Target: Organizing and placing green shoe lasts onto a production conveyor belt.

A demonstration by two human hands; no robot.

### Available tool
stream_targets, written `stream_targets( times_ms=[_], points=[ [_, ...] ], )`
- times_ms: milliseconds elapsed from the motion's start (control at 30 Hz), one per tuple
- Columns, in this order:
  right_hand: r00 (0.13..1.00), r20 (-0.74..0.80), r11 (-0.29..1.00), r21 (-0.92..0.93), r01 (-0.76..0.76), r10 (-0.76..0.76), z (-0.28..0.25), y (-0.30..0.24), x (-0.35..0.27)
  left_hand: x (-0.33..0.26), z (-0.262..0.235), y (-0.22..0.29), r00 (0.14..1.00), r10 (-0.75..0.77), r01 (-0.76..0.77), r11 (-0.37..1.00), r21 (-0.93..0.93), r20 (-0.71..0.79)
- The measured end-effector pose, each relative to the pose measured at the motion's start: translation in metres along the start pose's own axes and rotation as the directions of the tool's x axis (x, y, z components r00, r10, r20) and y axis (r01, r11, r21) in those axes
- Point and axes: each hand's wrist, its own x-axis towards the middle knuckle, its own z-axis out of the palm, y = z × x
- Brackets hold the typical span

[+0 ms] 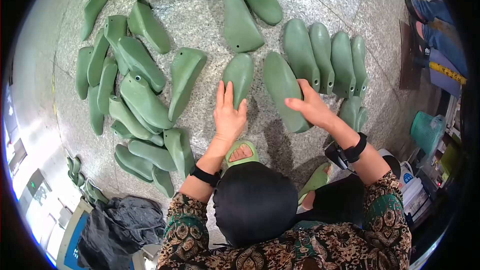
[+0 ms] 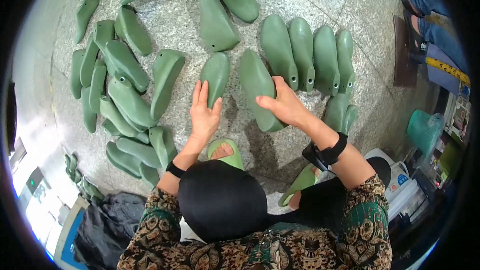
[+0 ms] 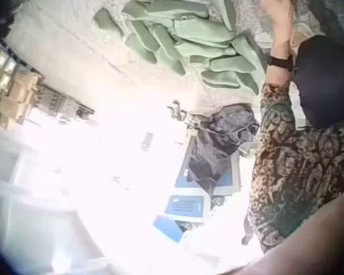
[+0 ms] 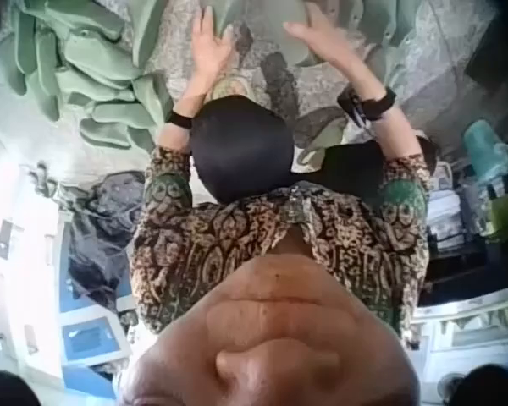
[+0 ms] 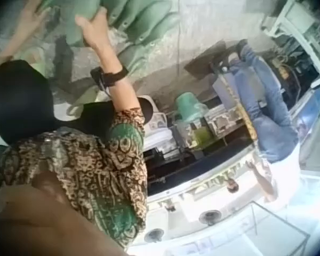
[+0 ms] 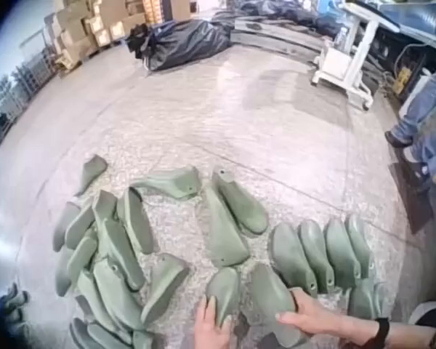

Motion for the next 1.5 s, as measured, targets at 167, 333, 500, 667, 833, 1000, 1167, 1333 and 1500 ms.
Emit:
stream_targets(
  times_ms=[167,333,500,667,833,1000,1167,1333,1500],
  points=[
    [0.870,-0.137,0.385,-0.920,0.066,-0.474,0.022,0.008,0.006,-0.020,0.017,0.010,0.996,-0.023,0.019,0.999,-0.043,-0.082],
    [0.910,-0.129,0.522,-0.846,0.106,-0.394,0.044,0.014,0.022,-0.049,0.010,0.026,0.995,-0.094,0.094,0.995,-0.032,-0.015],
    [0.901,-0.196,0.650,-0.751,0.116,-0.386,0.039,0.023,0.020,-0.070,0.011,0.019,0.957,-0.210,0.202,0.978,0.057,0.201],
    [0.948,-0.139,0.592,-0.803,0.062,-0.287,0.029,0.021,0.014,-0.043,-0.005,0.027,0.956,-0.055,0.062,0.998,-0.015,0.287],
    [0.926,-0.028,0.478,-0.862,0.169,-0.378,-0.005,-0.001,0.003,0.010,-0.060,-0.002,0.906,0.278,-0.186,0.939,0.291,-0.319],
    [0.704,0.126,0.368,-0.781,0.505,-0.699,0.049,-0.027,0.037,0.061,-0.106,-0.047,0.927,-0.319,0.363,0.896,0.256,-0.197],
    [0.714,0.181,0.443,-0.674,0.591,-0.676,0.106,-0.039,0.071,0.067,-0.102,-0.038,0.937,-0.332,0.345,0.928,0.142,-0.105],
    [0.637,-0.160,0.599,-0.566,0.566,-0.754,0.098,-0.053,0.098,0.040,-0.094,-0.036,0.873,0.398,-0.279,0.881,0.382,-0.280],
    [0.929,0.056,0.878,-0.310,0.365,-0.367,0.105,-0.052,0.094,0.049,-0.091,-0.055,0.802,0.582,-0.479,0.760,0.441,-0.132]
  ],
)
